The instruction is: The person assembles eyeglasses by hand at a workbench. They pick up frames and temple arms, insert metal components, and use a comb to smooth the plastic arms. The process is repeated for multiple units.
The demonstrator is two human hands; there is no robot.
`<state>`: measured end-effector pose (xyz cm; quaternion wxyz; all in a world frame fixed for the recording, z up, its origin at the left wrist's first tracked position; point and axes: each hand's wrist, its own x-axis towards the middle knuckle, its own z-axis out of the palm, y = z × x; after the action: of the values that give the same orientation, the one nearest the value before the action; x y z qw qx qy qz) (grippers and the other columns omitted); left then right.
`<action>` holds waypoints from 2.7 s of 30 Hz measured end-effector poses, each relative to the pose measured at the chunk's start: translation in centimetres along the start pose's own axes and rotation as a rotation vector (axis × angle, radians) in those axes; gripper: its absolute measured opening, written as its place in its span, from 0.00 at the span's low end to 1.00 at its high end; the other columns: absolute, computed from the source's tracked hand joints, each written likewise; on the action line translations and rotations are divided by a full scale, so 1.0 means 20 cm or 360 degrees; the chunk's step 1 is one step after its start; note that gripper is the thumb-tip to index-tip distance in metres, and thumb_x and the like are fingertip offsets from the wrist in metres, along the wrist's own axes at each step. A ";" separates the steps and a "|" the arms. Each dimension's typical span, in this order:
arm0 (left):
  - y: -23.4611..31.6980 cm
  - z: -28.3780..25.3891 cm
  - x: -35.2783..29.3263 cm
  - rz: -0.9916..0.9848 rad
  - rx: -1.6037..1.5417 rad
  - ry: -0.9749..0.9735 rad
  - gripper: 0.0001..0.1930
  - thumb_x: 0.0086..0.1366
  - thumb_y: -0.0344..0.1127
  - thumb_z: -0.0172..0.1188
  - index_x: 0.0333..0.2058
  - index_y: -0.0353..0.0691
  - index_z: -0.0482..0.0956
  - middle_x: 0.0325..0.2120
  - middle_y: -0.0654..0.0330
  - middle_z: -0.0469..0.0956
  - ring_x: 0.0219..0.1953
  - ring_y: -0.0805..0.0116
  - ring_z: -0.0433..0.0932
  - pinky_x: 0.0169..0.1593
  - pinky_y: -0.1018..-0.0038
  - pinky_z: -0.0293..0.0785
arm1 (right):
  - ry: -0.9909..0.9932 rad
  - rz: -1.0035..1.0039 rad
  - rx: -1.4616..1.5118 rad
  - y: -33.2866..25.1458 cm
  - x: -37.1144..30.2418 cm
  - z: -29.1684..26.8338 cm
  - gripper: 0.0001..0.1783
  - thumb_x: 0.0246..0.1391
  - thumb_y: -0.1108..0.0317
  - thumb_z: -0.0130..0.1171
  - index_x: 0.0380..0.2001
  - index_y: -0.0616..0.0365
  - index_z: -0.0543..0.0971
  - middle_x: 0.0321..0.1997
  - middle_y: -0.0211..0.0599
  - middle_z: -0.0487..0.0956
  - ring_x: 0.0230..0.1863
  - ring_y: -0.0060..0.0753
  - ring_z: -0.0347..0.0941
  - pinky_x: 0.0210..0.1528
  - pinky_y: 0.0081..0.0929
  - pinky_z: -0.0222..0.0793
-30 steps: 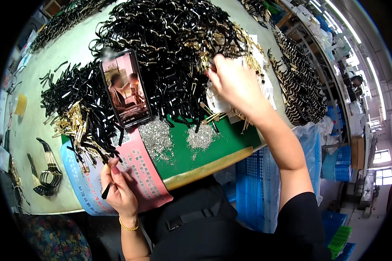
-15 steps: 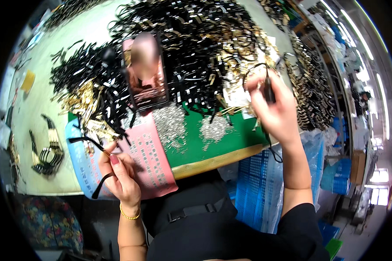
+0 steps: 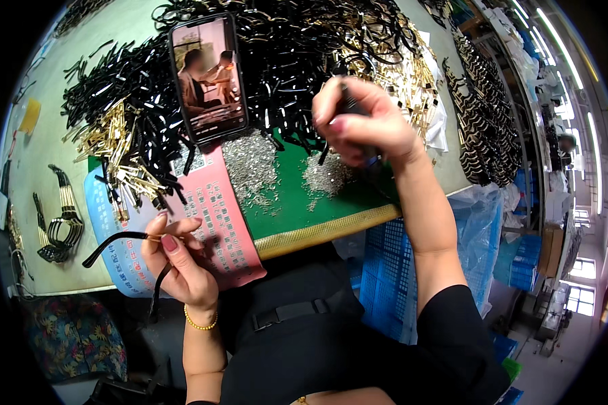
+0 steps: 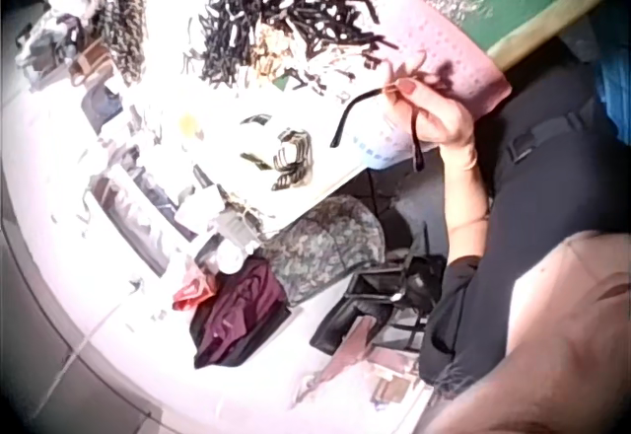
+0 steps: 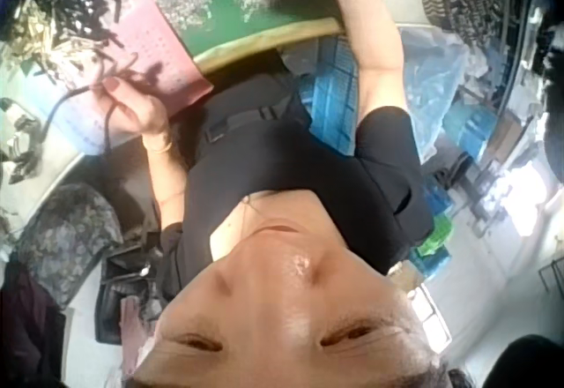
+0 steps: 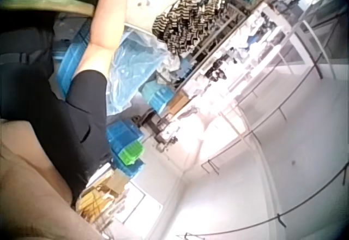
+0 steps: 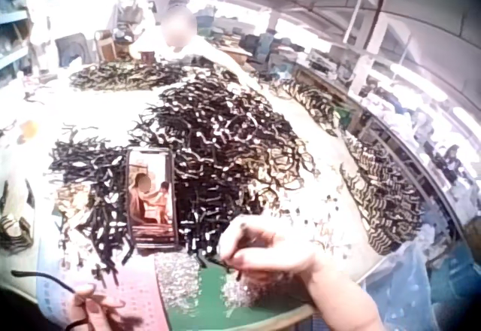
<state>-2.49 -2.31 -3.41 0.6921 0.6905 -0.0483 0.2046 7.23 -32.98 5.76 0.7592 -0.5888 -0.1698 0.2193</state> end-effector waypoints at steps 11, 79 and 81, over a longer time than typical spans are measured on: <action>-0.01 -0.02 -0.01 0.0074 0.0124 -0.0051 0.17 0.81 0.35 0.38 0.60 0.34 0.67 0.38 0.55 0.81 0.26 0.81 0.64 0.32 0.83 0.62 | 0.1088 0.0538 -0.2127 -0.08 -0.46 0.16 0.15 0.61 0.60 0.62 0.45 0.57 0.77 0.35 0.49 0.83 0.37 0.55 0.82 0.40 0.45 0.76; 0.13 -0.03 0.19 -0.0800 0.0197 -0.0823 0.05 0.74 0.24 0.55 0.44 0.31 0.77 0.38 0.60 0.84 0.31 0.77 0.84 0.31 0.82 0.81 | -0.0286 0.0261 -0.2235 0.14 -0.21 0.57 0.38 0.51 0.72 0.60 0.67 0.32 0.72 0.34 0.39 0.71 0.28 0.37 0.77 0.22 0.32 0.73; 0.13 -0.03 0.19 -0.0818 0.0148 -0.0797 0.05 0.74 0.24 0.55 0.44 0.31 0.77 0.39 0.60 0.84 0.31 0.77 0.84 0.31 0.82 0.81 | -0.0362 0.0294 -0.2211 0.17 -0.17 0.57 0.36 0.51 0.72 0.61 0.65 0.33 0.74 0.33 0.36 0.70 0.30 0.38 0.77 0.23 0.33 0.73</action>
<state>-0.03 -0.95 0.43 0.6556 0.7395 -0.0318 -0.1494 -2.06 -24.71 5.40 0.1642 -0.9222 -0.2981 0.1838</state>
